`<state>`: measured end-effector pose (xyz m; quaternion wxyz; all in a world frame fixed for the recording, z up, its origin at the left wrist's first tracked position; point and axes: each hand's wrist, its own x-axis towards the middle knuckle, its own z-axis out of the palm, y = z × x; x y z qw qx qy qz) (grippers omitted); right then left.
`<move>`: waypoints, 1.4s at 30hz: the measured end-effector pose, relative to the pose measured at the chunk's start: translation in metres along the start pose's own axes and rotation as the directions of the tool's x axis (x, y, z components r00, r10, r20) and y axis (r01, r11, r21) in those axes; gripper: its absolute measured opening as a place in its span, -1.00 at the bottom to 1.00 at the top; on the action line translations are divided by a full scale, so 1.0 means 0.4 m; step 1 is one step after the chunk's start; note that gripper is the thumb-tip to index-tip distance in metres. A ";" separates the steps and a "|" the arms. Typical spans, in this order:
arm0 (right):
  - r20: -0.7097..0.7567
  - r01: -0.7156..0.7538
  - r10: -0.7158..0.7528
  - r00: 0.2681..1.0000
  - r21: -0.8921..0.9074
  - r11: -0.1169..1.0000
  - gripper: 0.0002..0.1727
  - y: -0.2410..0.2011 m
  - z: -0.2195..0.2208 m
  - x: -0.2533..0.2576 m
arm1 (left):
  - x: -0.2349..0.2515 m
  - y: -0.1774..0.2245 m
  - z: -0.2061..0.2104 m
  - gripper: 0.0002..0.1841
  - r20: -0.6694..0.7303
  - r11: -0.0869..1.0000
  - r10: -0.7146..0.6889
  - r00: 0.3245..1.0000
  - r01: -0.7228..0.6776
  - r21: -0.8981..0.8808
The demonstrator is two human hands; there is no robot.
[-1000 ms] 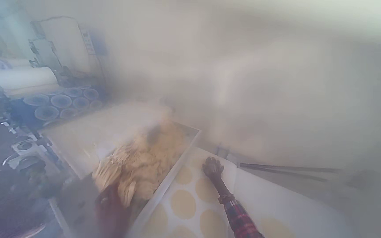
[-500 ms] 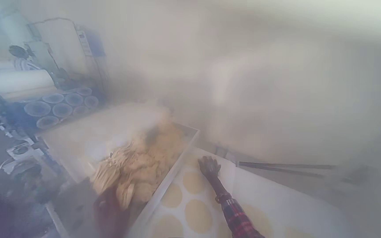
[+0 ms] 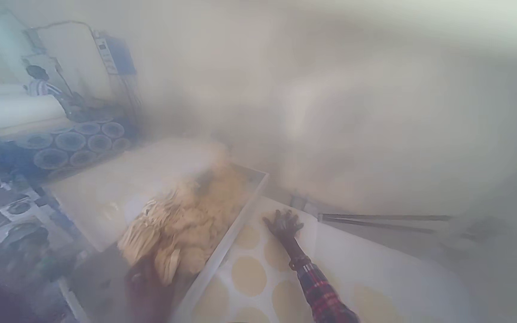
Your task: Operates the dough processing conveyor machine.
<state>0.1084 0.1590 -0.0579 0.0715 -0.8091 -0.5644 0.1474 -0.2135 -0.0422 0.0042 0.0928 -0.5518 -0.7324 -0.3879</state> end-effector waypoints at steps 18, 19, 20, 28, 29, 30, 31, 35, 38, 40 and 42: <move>0.027 -0.008 0.009 1.000 -0.012 1.000 -0.05 -0.021 -0.006 -0.008 | -0.003 0.001 -0.002 -0.25 0.018 1.000 -0.018 1.000 0.018 -0.001; 0.028 -0.009 0.010 1.000 -0.012 1.000 -0.04 -0.021 -0.006 -0.008 | -0.004 0.001 -0.001 -0.26 0.014 1.000 -0.017 1.000 0.017 -0.003; 0.031 -0.010 0.011 0.999 -0.015 1.000 -0.02 -0.020 -0.006 -0.007 | -0.004 0.002 -0.001 -0.26 0.019 1.000 -0.023 1.000 0.023 -0.006; 0.031 0.008 -0.008 0.999 -0.010 1.000 0.03 -0.024 -0.003 -0.005 | -0.003 -0.001 0.001 -0.26 0.008 1.000 -0.013 1.000 0.013 0.016; 0.038 0.012 -0.011 0.999 -0.016 1.000 0.03 -0.024 -0.005 -0.006 | -0.003 0.000 0.002 -0.27 0.006 1.000 -0.016 1.000 0.016 0.016; 0.038 0.017 -0.016 0.999 -0.020 1.000 0.03 -0.025 -0.006 -0.007 | -0.002 -0.001 0.003 -0.27 0.001 1.000 -0.015 1.000 0.015 0.017; 0.039 0.021 -0.020 0.999 -0.020 1.000 0.02 -0.024 -0.005 -0.008 | -0.003 -0.001 0.002 -0.28 0.001 1.000 -0.015 1.000 0.015 0.015; 0.040 0.022 -0.021 0.999 -0.013 1.000 0.01 -0.021 -0.003 -0.007 | -0.003 0.006 0.000 -0.27 0.009 1.000 -0.020 1.000 0.020 0.001; 0.049 0.020 -0.019 0.999 -0.014 1.000 -0.02 -0.028 -0.004 -0.007 | 0.001 0.006 -0.002 -0.26 0.048 0.998 -0.046 0.998 0.044 0.043; 0.046 0.018 -0.017 0.999 -0.015 1.000 -0.03 -0.031 -0.004 -0.007 | 0.001 0.004 0.001 -0.26 0.039 0.998 -0.036 0.999 0.034 0.047; 0.034 0.020 -0.020 0.999 -0.003 1.000 -0.03 -0.034 -0.002 -0.008 | 0.001 0.002 0.003 -0.26 0.029 0.999 -0.031 0.999 0.030 0.045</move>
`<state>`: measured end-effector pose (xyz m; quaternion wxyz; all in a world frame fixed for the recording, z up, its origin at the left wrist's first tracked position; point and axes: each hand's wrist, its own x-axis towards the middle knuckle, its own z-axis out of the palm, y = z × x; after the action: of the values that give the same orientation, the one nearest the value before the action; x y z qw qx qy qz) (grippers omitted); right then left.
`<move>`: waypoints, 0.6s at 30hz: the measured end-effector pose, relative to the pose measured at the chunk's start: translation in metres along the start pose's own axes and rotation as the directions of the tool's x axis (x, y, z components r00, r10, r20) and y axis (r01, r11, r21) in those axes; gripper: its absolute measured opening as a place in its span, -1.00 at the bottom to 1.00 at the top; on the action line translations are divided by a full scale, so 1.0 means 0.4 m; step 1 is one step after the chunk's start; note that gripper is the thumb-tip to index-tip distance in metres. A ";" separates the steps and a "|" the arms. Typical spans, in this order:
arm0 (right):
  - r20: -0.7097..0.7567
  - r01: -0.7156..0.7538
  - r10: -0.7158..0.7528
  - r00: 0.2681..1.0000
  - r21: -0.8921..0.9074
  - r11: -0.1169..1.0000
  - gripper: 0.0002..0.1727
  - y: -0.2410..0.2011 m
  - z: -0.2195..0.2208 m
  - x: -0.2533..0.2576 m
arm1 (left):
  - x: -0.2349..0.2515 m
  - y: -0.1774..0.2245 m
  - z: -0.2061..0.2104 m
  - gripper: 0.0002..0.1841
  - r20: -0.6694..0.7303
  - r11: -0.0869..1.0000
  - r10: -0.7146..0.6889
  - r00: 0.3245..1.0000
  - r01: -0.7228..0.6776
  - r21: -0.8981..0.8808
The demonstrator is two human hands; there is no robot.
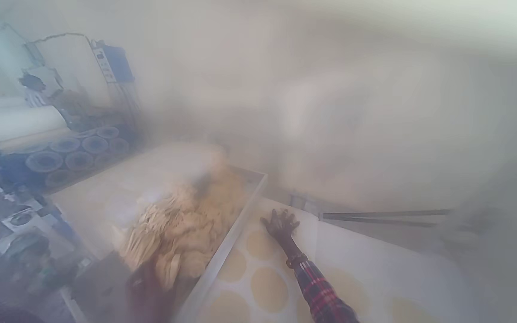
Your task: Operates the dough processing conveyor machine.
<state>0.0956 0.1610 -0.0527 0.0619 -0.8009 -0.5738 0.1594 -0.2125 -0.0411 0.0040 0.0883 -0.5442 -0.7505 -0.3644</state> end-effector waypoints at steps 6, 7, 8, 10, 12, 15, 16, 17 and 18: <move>-0.011 0.004 -0.004 1.000 0.006 1.000 0.01 -0.009 0.007 0.004 | 0.000 0.006 -0.009 -0.26 0.006 1.000 0.005 1.000 -0.005 -0.014; -0.013 0.005 -0.005 1.000 0.004 1.000 0.02 -0.011 0.007 0.004 | -0.001 0.006 -0.009 -0.26 0.006 1.000 0.005 1.000 -0.005 -0.014; -0.011 0.008 -0.008 1.000 0.000 1.000 0.02 -0.012 0.007 0.003 | -0.001 0.004 -0.007 -0.27 -0.004 1.000 0.012 1.000 -0.012 -0.013; -0.010 0.007 -0.007 1.000 -0.002 1.000 0.03 -0.015 0.010 0.004 | -0.003 -0.001 -0.004 -0.27 -0.012 1.000 0.020 1.000 -0.020 -0.020; -0.009 0.005 -0.005 1.000 -0.002 1.000 0.04 -0.015 0.012 0.009 | -0.002 -0.002 -0.001 -0.26 -0.014 1.000 0.018 1.000 -0.018 0.000; 0.000 0.005 -0.005 1.000 -0.002 1.000 0.04 -0.015 0.008 0.009 | -0.001 -0.001 0.002 -0.27 -0.018 1.000 0.013 1.000 -0.013 0.008; 0.001 0.005 -0.005 1.000 -0.005 1.000 0.04 -0.016 0.008 0.007 | -0.001 0.000 0.000 -0.27 -0.013 1.000 0.008 1.000 -0.008 0.008; 0.002 0.004 -0.004 1.000 -0.008 1.000 0.04 -0.016 0.007 0.007 | -0.001 0.001 -0.001 -0.27 -0.014 1.000 0.008 1.000 -0.008 0.009; 0.003 0.005 -0.005 1.000 -0.009 1.000 0.03 -0.017 0.007 0.006 | -0.001 0.001 -0.002 -0.27 -0.013 1.000 0.010 1.000 -0.010 0.005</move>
<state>0.0893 0.1653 -0.0537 0.0577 -0.7997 -0.5765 0.1577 -0.2123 -0.0419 0.0044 0.0963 -0.5455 -0.7481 -0.3654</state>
